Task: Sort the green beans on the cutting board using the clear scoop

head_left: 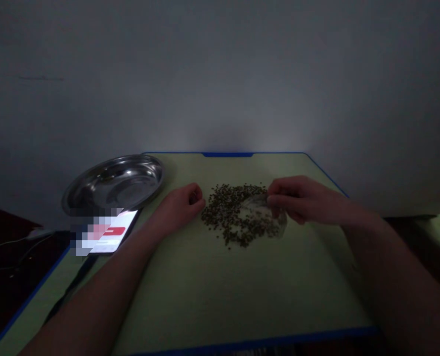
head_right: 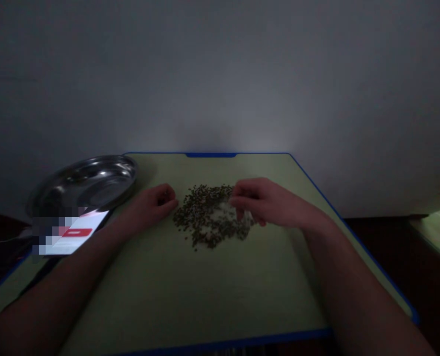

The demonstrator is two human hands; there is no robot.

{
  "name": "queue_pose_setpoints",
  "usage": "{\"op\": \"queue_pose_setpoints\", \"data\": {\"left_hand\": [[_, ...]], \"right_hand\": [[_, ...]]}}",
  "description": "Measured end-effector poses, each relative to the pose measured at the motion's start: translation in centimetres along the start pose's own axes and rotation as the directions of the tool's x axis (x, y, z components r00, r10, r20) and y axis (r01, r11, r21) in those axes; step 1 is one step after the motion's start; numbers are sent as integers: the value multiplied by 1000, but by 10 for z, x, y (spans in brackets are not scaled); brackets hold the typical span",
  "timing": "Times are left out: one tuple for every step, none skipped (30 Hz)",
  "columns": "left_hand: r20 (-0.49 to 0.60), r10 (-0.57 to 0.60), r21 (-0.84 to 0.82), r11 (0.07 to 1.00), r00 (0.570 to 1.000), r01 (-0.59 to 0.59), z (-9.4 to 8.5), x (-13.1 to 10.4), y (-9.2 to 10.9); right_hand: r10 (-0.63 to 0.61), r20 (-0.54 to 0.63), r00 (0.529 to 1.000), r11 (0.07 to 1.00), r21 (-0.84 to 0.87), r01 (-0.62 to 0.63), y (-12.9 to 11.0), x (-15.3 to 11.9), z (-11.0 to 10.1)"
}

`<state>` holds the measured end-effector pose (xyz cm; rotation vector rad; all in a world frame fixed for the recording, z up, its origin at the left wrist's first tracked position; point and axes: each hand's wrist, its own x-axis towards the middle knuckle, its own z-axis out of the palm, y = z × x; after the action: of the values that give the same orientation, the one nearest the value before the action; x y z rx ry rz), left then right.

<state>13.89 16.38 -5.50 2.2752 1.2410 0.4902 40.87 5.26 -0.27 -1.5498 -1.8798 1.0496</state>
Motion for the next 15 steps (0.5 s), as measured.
{"op": "queue_pose_setpoints", "data": {"left_hand": [[-2,-4,6,1000,1000,4,0,0,0],[1,-5,9,1000,1000,5,0,0,0],[6,-4,12,1000,1000,4,0,0,-1],[10,-3,12,1000,1000,2,0,0,-1],[14,-2,11,1000,1000,1,0,0,-2],[15,-1,11,1000,1000,1,0,0,-3],[16,0,10,1000,1000,0,0,0,-4],[15,2,7,1000,1000,-2,0,0,-5],[12,4,5,1000,1000,-4,0,0,-6],[6,6,3,1000,1000,-6,-1,0,-6],[-2,6,1,1000,1000,-6,-1,0,-7],[-11,3,-3,1000,1000,-3,-1,1,-7],[-23,-3,-7,1000,1000,2,-1,1,-7],[-34,-8,-11,1000,999,7,-1,1,-7],[-43,-10,-18,1000,999,9,-1,2,-7]], "right_hand": [[24,-75,997,1000,10,-23,9,-1,-11],[61,-133,989,998,-3,-62,18,-1,-21],[89,-195,977,995,-19,-94,27,-2,-30],[115,-232,966,991,-35,-127,36,-3,-38],[137,-259,956,987,-45,-154,45,-4,-44],[158,-287,945,983,-41,-177,53,-4,-50],[179,-313,933,979,-40,-202,61,-5,-54],[201,-335,920,973,-43,-229,68,-5,-57],[225,-351,909,966,-42,-256,74,-4,-58],[246,-361,899,959,-43,-280,78,-4,-59],[262,-369,892,953,-44,-298,82,-3,-59],[271,-373,887,950,-46,-310,86,-2,-59],[274,-376,885,948,-50,-315,88,-1,-58],[270,-380,885,948,-55,-313,89,0,-57],[262,-382,886,950,-62,-307,89,2,-55]]}}
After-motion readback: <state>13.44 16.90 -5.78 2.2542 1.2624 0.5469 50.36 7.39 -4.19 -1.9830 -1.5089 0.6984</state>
